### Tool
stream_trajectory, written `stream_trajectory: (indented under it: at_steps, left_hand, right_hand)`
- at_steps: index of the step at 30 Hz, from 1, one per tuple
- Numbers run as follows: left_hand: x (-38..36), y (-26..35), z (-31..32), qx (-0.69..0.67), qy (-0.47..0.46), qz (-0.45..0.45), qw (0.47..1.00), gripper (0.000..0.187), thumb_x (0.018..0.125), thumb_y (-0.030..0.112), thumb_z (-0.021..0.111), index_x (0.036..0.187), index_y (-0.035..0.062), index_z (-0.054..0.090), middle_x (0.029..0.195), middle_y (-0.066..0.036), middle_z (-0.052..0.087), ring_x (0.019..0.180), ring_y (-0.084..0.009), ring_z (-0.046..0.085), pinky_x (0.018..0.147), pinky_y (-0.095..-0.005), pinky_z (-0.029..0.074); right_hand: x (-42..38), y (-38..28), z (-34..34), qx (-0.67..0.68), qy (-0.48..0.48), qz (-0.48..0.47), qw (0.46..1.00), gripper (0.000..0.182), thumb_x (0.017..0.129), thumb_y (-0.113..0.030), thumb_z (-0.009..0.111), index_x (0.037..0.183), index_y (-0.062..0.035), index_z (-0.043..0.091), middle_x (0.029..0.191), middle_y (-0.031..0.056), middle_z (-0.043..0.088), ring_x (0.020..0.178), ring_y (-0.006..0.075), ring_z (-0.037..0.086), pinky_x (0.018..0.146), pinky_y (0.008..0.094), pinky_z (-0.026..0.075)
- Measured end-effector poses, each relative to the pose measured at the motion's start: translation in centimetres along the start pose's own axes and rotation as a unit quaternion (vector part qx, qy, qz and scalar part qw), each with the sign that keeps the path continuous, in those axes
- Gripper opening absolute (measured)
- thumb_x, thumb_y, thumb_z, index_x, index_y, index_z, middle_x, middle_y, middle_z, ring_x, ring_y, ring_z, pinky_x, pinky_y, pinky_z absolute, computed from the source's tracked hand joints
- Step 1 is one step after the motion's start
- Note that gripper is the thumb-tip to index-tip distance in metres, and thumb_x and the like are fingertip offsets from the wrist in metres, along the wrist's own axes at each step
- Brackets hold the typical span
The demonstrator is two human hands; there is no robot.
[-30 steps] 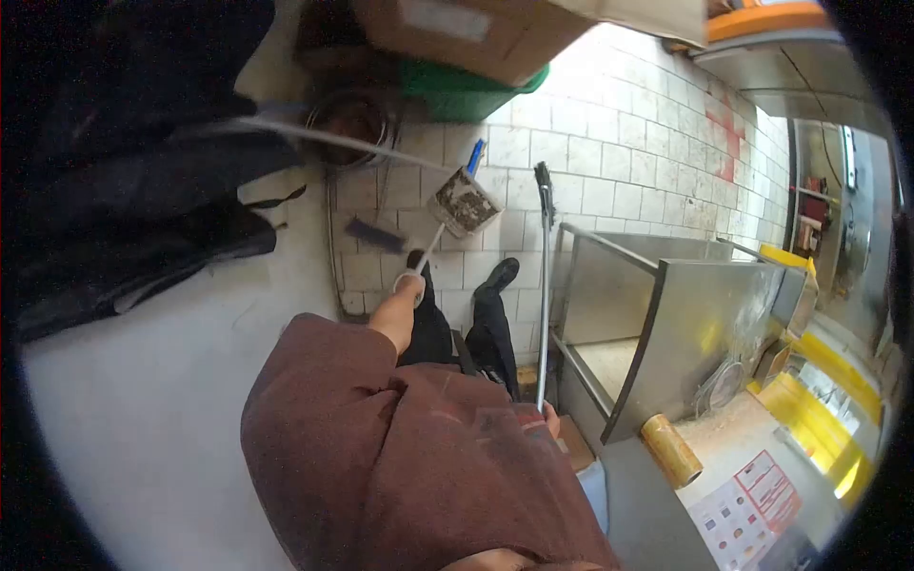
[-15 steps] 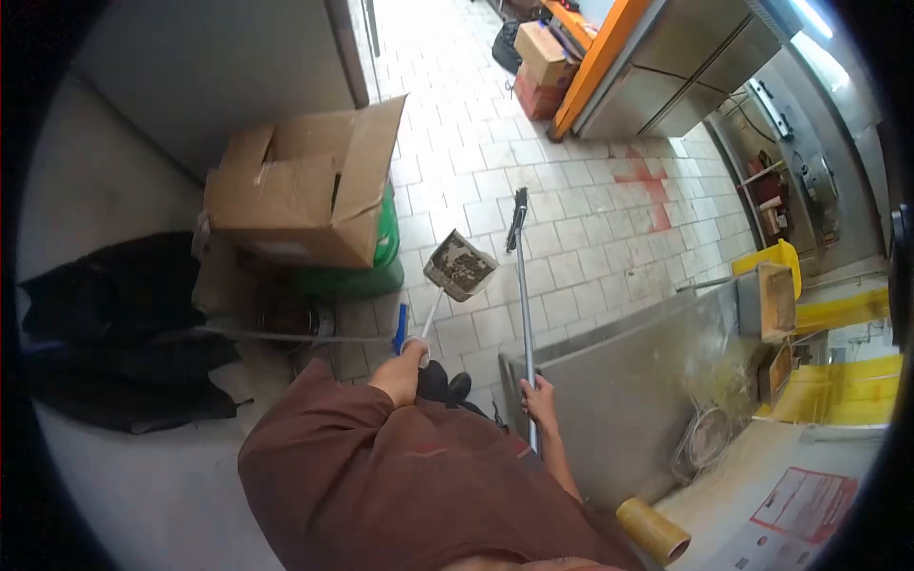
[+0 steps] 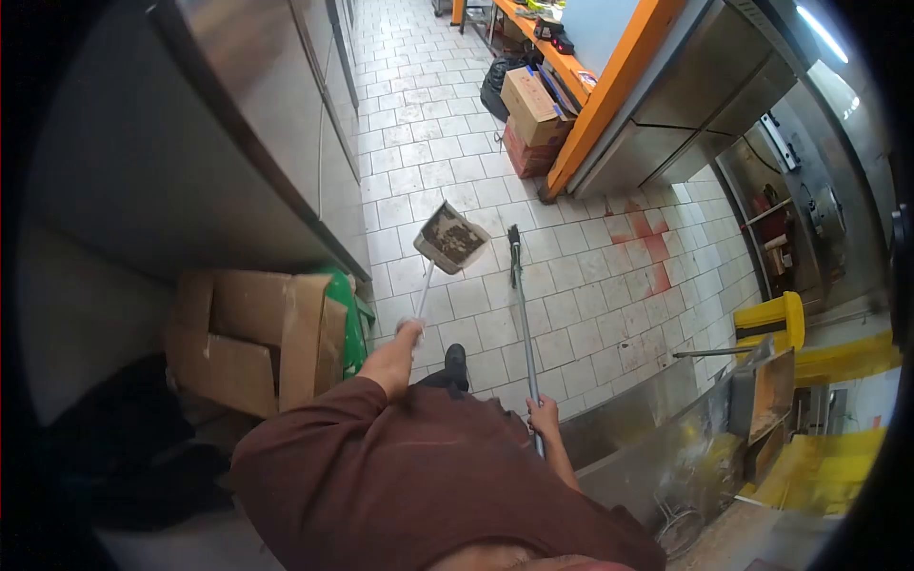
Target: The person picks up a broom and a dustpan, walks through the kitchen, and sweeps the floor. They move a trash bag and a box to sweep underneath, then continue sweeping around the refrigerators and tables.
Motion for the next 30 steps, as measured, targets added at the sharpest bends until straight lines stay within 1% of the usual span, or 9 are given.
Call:
stream_trajectory:
  at_steps: [5, 8, 10, 12, 15, 18, 20, 23, 30]
  left_hand:
    - [16.0, 9.3, -3.8, 0.060, 0.038, 0.104, 0.992, 0.053, 0.084, 0.047, 0.050, 0.108, 0.0016, 0.061, 0.099, -0.019, 0.064, 0.091, -0.0316, 0.062, 0.072, -0.0454, 0.051]
    - [17.4, 12.7, -7.6, 0.024, 0.000, 0.025, 0.999, 0.056, 0.082, 0.049, 0.052, 0.105, 0.0000, 0.062, 0.100, -0.020, 0.063, 0.092, -0.0299, 0.062, 0.075, -0.0456, 0.050]
    - [21.1, 15.8, -11.5, -0.098, 0.043, 0.019, 0.994, 0.058, 0.077, 0.051, 0.060, 0.103, -0.0013, 0.063, 0.097, -0.016, 0.063, 0.090, -0.0283, 0.060, 0.077, -0.0400, 0.048]
    - [25.1, 19.8, -15.4, 0.016, 0.097, 0.079, 0.992, 0.063, 0.078, 0.053, 0.059, 0.106, -0.0035, 0.061, 0.105, -0.019, 0.062, 0.098, -0.0289, 0.059, 0.083, -0.0390, 0.046]
    - [24.2, 25.3, -20.0, 0.065, 0.079, 0.040, 0.994, 0.067, 0.077, 0.055, 0.056, 0.111, -0.0027, 0.059, 0.112, -0.022, 0.059, 0.106, -0.0312, 0.057, 0.087, -0.0408, 0.044]
    - [27.5, 27.8, -23.7, 0.045, 0.066, 0.024, 0.997, 0.070, 0.077, 0.058, 0.051, 0.112, -0.0016, 0.059, 0.118, -0.024, 0.055, 0.113, -0.0365, 0.052, 0.094, -0.0413, 0.041]
    - [24.7, 30.4, -26.2, 0.019, 0.083, 0.024, 0.996, 0.068, 0.077, 0.058, 0.052, 0.106, -0.0025, 0.061, 0.110, -0.025, 0.059, 0.108, -0.0368, 0.055, 0.090, -0.0421, 0.044]
    - [27.9, 33.9, -27.9, 0.028, 0.083, 0.012, 0.996, 0.065, 0.078, 0.056, 0.054, 0.103, -0.0030, 0.062, 0.108, -0.025, 0.060, 0.106, -0.0376, 0.056, 0.088, -0.0420, 0.045]
    - [36.8, 44.2, -34.5, -0.050, 0.118, -0.038, 0.991, 0.064, 0.078, 0.057, 0.054, 0.108, 0.0001, 0.059, 0.111, -0.025, 0.058, 0.106, -0.0372, 0.056, 0.090, -0.0435, 0.044]
  right_hand:
    - [10.5, -7.5, -0.2, -0.186, 0.047, -0.122, 0.974, 0.023, 0.082, -0.019, 0.062, 0.092, 0.0020, 0.061, 0.063, 0.0123, 0.059, 0.052, 0.0205, 0.057, 0.047, 0.0353, 0.044]
    - [12.4, -18.7, 0.0, -0.173, 0.040, -0.048, 0.983, 0.026, 0.080, -0.021, 0.063, 0.094, 0.0014, 0.063, 0.071, 0.0193, 0.062, 0.067, 0.0293, 0.063, 0.061, 0.0386, 0.047]
    - [18.0, -20.1, 1.1, -0.191, 0.049, -0.073, 0.978, 0.026, 0.080, -0.020, 0.061, 0.092, 0.0027, 0.063, 0.074, 0.0228, 0.062, 0.073, 0.0349, 0.062, 0.064, 0.0417, 0.046]
    - [23.9, -23.2, 2.0, -0.204, 0.060, -0.117, 0.970, 0.026, 0.080, -0.019, 0.060, 0.090, 0.0040, 0.063, 0.077, 0.0263, 0.061, 0.079, 0.0406, 0.061, 0.068, 0.0448, 0.046]
    - [29.7, -29.4, 2.5, -0.189, 0.039, -0.106, 0.975, 0.025, 0.079, -0.019, 0.061, 0.088, 0.0051, 0.063, 0.077, 0.0269, 0.061, 0.079, 0.0415, 0.060, 0.068, 0.0441, 0.046]
    - [37.9, -38.5, 3.8, -0.188, 0.048, -0.147, 0.970, 0.028, 0.079, -0.020, 0.061, 0.088, 0.0067, 0.063, 0.074, 0.0253, 0.061, 0.076, 0.0400, 0.061, 0.068, 0.0435, 0.046]
    - [43.6, -42.2, 5.2, -0.183, -0.015, -0.083, 0.979, 0.022, 0.081, -0.018, 0.064, 0.086, 0.0036, 0.061, 0.066, 0.0134, 0.061, 0.055, 0.0201, 0.059, 0.051, 0.0351, 0.046]
    - [50.6, -52.8, 8.6, -0.099, -0.060, 0.005, 0.993, 0.019, 0.084, -0.018, 0.062, 0.085, 0.0009, 0.058, 0.060, 0.0072, 0.055, 0.046, 0.0122, 0.051, 0.039, 0.0301, 0.039]
    - [71.6, -71.7, 20.6, 0.000, -0.147, -0.003, 0.989, 0.021, 0.088, -0.019, 0.058, 0.080, -0.0012, 0.052, 0.057, 0.0021, 0.047, 0.041, 0.0106, 0.043, 0.034, 0.0270, 0.033]
Point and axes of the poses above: each hand's wrist, its own x-axis towards the middle knuckle, its own z-axis out of the palm, y = z × x, the point moved 7 cm from there along x, towards the middle knuckle
